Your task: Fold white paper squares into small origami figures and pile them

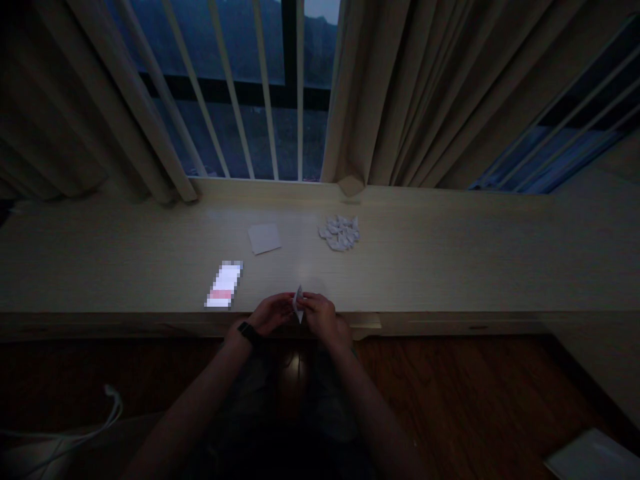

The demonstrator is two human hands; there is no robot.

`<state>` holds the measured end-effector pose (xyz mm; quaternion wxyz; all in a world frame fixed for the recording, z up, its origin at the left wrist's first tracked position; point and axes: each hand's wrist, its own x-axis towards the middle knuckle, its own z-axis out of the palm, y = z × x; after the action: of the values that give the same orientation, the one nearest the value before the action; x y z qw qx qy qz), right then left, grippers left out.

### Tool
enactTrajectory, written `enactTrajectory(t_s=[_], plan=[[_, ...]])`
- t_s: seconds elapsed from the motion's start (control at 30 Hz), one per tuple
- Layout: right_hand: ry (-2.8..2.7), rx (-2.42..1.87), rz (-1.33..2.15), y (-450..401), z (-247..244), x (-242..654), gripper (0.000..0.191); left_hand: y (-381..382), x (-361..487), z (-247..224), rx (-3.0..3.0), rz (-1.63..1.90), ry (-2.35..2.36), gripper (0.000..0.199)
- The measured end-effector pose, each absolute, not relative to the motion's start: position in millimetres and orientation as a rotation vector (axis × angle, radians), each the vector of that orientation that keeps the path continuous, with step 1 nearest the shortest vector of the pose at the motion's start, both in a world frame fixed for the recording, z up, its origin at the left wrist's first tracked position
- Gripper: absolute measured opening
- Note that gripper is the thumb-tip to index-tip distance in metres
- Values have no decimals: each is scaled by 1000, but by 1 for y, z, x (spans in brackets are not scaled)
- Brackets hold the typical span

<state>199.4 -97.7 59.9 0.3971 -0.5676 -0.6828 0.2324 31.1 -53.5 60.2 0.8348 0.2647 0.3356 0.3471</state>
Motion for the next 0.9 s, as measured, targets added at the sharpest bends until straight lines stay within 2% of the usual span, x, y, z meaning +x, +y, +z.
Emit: enactTrajectory(t_s=[0.2, 0.57, 0.9], plan=[[-1720, -1428, 571, -98, 55, 202, 28, -53, 31, 58, 524, 697, 692, 13], [-1791, -1468, 555, -97, 54, 201, 20, -53, 26, 44, 749, 728, 799, 36], [-1809, -1477, 498, -98, 56, 201, 21, -54, 30, 46, 797, 736, 794, 36]])
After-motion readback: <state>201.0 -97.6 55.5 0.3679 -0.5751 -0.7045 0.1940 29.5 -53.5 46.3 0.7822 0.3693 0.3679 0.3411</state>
